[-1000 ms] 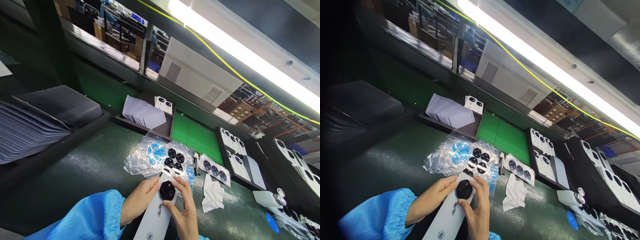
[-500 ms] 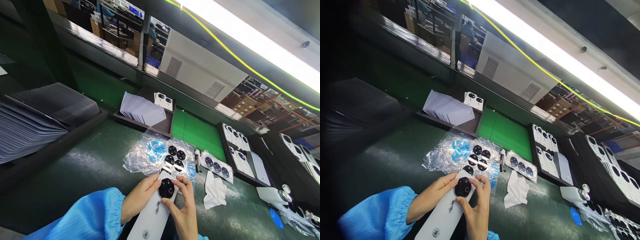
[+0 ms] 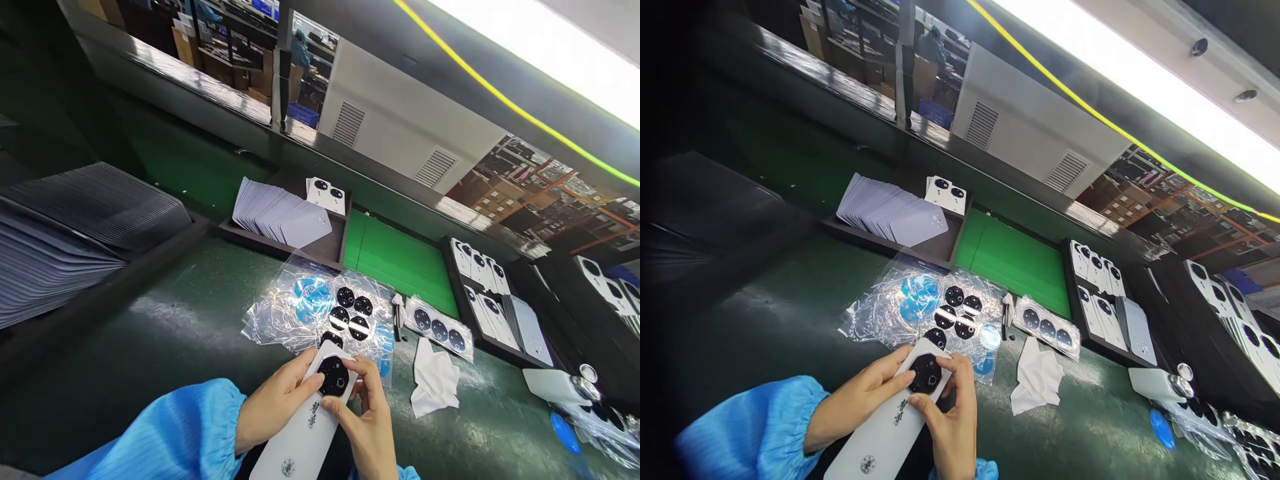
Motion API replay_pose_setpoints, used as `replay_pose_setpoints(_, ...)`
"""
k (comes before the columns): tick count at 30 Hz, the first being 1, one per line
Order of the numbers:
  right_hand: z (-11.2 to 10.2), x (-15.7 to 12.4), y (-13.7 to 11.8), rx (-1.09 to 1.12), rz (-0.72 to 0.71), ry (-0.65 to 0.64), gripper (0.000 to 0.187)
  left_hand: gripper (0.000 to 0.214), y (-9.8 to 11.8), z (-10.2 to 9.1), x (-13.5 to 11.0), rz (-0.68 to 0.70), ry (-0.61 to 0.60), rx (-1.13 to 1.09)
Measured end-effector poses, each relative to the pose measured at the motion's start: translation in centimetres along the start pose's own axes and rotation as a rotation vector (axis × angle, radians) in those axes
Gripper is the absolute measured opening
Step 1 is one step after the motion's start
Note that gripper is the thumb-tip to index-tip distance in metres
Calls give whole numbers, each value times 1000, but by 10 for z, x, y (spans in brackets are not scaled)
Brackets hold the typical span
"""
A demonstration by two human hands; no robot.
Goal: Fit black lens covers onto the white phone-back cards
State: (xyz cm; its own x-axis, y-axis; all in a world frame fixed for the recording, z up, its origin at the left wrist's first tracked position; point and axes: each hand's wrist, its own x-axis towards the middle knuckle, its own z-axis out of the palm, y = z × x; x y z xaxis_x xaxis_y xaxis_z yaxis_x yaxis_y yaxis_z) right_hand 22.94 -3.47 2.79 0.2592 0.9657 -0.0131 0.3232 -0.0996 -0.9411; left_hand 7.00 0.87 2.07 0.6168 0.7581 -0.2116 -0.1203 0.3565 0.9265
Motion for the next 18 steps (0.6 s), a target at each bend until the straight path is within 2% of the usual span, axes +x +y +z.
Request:
replay_pose_setpoints(6,2,2,-6,35,44,4,32,38,2,-3,1,-28,-40,33)
replay_pose_setpoints(14,6,5,-8,243,177,-55,36,38,-2,-1,1,-52,6,-13)
replay_pose_setpoints(18,6,5,-3,245,149,-63,36,42,-2,1,2,-41,15,-78)
